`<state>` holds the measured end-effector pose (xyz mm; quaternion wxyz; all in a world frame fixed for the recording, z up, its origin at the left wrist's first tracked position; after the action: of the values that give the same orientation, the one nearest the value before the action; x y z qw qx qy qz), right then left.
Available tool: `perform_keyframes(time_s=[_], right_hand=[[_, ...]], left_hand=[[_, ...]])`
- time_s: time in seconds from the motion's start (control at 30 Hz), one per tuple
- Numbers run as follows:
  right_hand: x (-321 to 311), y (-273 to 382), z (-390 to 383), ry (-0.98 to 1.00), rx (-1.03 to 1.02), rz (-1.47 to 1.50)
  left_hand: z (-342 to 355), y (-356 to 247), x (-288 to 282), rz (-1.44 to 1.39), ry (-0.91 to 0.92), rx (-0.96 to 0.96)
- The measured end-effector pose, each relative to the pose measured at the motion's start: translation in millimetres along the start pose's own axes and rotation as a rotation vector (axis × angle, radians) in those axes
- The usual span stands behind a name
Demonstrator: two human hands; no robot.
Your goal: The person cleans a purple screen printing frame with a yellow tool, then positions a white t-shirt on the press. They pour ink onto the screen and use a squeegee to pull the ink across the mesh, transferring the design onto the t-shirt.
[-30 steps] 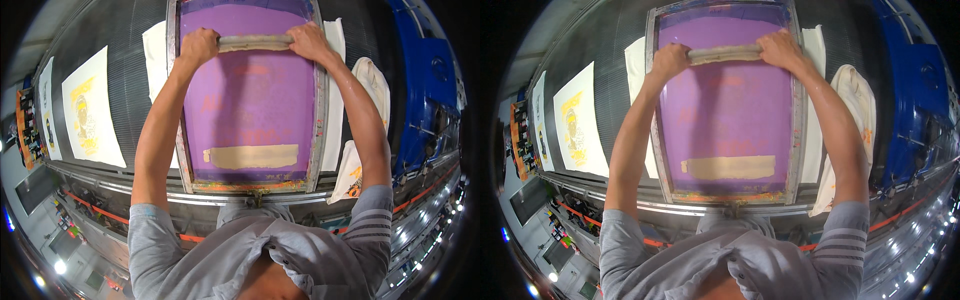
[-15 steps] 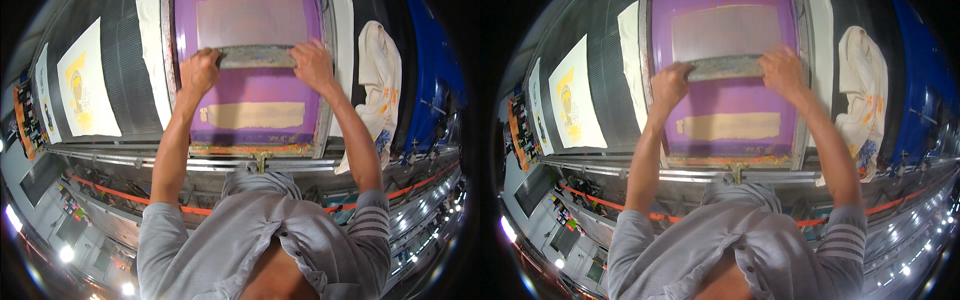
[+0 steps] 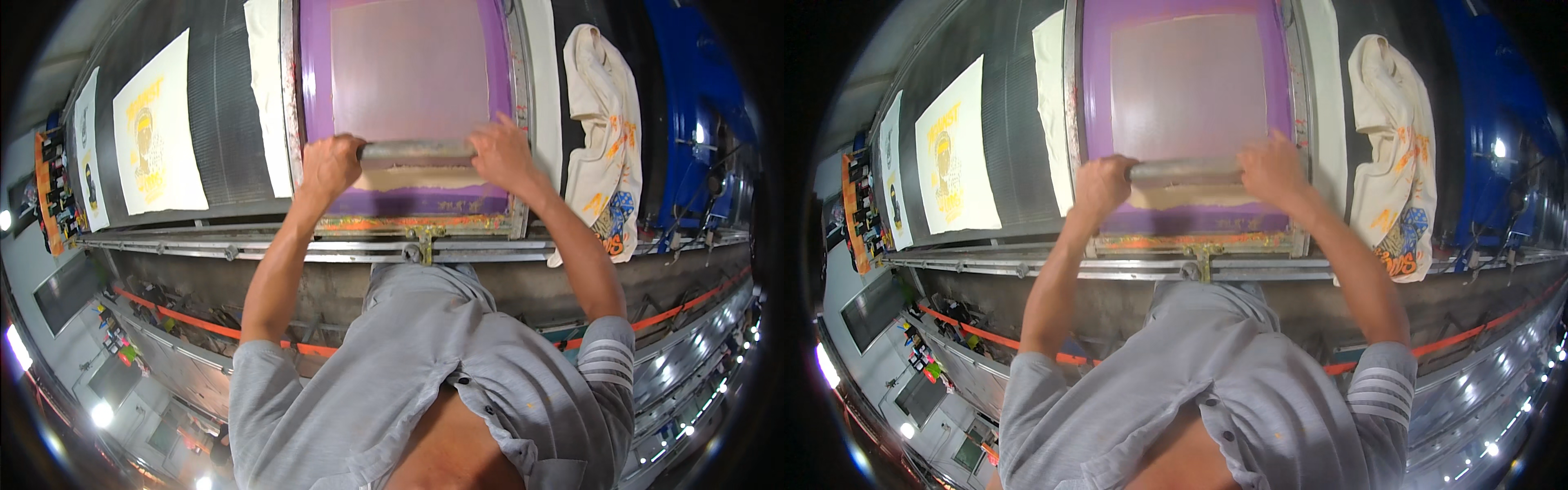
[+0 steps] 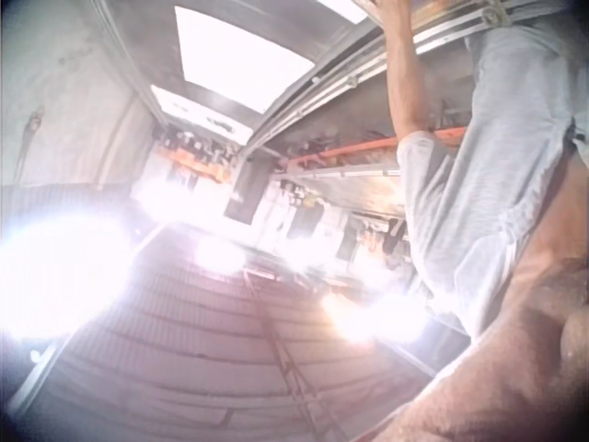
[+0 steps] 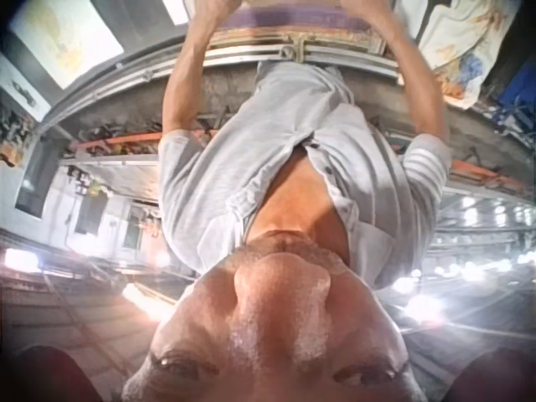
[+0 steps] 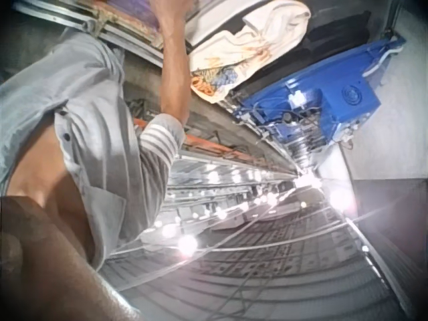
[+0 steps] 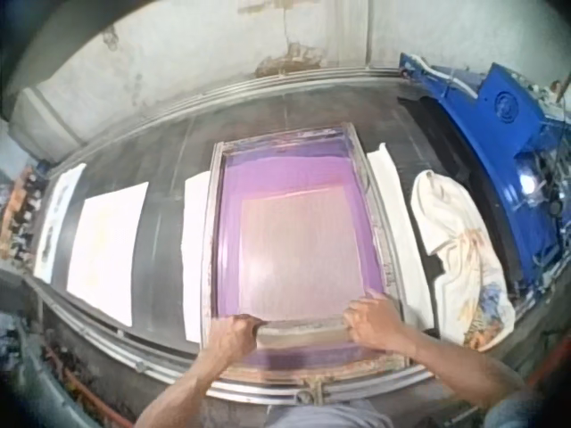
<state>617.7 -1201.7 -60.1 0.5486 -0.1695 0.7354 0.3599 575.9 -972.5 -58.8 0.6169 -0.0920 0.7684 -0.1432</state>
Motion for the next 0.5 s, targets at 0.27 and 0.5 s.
perform_keyframes(time_s=[0.27,0.5], right_hand=[[-66.1,-145.7,198.2,-0.143,0.029,-0.214],[-61.5,-173.4,239.5,0.019,0.104,-0.155]], left_hand=[[241.1,53.2,-55.8,0.227,-0.227,0.084],[284.3,65.6,-53.3,0.223,-0.128,0.033]])
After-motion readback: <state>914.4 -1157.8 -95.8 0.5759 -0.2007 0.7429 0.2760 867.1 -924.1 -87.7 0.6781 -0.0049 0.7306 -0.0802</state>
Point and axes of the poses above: each hand's wrist, its own z-axis towards the middle knuckle, its own x-axis out of the palm, y = z × x, the point moved 10 cm from there along z, towards the middle knuckle, and after that the axes turned 1 degree about -x, right-handed, at the moved point
